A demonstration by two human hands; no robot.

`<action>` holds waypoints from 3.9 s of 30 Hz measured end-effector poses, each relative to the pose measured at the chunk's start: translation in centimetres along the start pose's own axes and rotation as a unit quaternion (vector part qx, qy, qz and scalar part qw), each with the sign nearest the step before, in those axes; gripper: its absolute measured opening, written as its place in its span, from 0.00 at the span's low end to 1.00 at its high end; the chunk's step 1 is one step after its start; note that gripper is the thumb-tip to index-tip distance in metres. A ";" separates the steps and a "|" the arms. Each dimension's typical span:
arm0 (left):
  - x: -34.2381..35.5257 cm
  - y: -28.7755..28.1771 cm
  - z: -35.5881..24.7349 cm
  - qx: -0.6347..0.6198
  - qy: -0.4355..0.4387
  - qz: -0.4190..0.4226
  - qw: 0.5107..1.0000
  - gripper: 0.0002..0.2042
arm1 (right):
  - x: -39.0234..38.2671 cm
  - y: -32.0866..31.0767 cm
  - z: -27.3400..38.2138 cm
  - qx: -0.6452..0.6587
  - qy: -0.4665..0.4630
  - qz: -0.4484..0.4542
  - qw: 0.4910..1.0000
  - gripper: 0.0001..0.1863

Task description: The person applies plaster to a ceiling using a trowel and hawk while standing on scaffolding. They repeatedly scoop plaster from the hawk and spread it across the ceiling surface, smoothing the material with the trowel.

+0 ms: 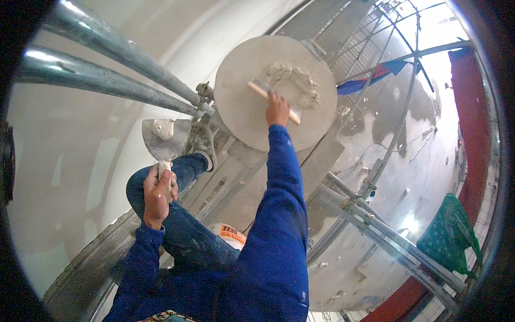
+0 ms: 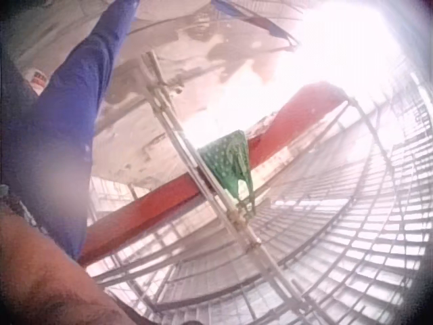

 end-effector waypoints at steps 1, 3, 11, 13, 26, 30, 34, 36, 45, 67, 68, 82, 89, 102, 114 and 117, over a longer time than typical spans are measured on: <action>0.3 0.4 -0.1 0.007 -0.003 0.009 1.000 0.15 | 1.8 1.0 -0.7 -0.008 0.022 0.036 0.999 0.25; 0.8 0.6 -0.2 0.010 -0.017 0.007 1.000 0.17 | 4.3 2.1 -1.5 0.004 0.043 0.060 0.997 0.25; 2.3 2.2 0.8 -0.052 -0.071 0.003 0.996 0.17 | 2.2 6.1 1.5 0.017 -0.005 0.116 0.993 0.31; 2.6 3.3 0.9 -0.052 -0.073 0.027 0.996 0.16 | -1.5 5.3 3.1 0.050 -0.026 0.079 0.995 0.32; 2.4 -0.2 0.1 -0.060 -0.012 -0.010 0.998 0.14 | -8.1 0.2 -1.7 0.343 0.050 0.274 0.897 0.13; 2.6 -1.2 0.6 -0.046 -0.016 0.006 0.999 0.17 | -7.2 -0.8 -8.1 0.576 0.165 0.195 0.777 0.05; 2.6 -0.9 0.2 -0.067 -0.004 -0.022 0.998 0.14 | -8.7 0.0 -10.4 0.792 0.273 0.158 0.524 0.05; 1.9 0.3 1.1 -0.029 -0.033 -0.016 0.999 0.13 | -10.3 -1.8 -9.9 0.829 0.240 0.139 0.486 0.03; -9.2 -3.8 0.1 -0.293 0.065 0.016 0.954 0.13 | -22.9 -12.1 3.0 0.907 0.169 0.270 0.274 0.20; -51.9 -44.9 0.3 -0.041 0.293 -0.544 0.785 0.14 | -17.6 -62.6 49.4 0.673 -0.222 -0.195 0.678 0.25; -52.4 -45.0 1.0 -0.053 0.291 -0.549 0.782 0.14 | -16.9 -63.3 49.9 0.642 -0.202 -0.250 0.696 0.27; -51.6 -46.5 0.7 -0.166 0.372 -0.483 0.775 0.16 | -22.1 -63.5 61.3 0.494 -0.137 -0.302 0.804 0.37; -49.3 -45.3 -0.6 -0.211 0.371 -0.433 0.794 0.20 | -38.0 -64.3 72.4 0.431 -0.144 -0.315 0.833 0.42; -49.2 -42.9 -2.7 -0.258 0.437 -0.416 0.754 0.15 | -62.3 -63.6 82.0 0.473 -0.528 -0.193 0.679 0.36; -45.7 -42.2 -2.2 -0.364 0.461 -0.337 0.736 0.15 | -77.7 -63.0 91.6 -0.061 -0.751 -0.628 0.195 0.16; -44.7 -42.5 -2.3 -0.365 0.443 -0.332 0.749 0.16 | -79.1 -62.6 94.8 -0.041 -0.742 -0.640 0.196 0.10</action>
Point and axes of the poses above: each hand's wrist, its own x-axis towards the middle knuckle, its own y-axis out of the palm, z = x × y, the point moved 10 cm from there along x, towards the middle knuckle, and after that the axes turned 8 degrees about -x, right-handed, at the moved point
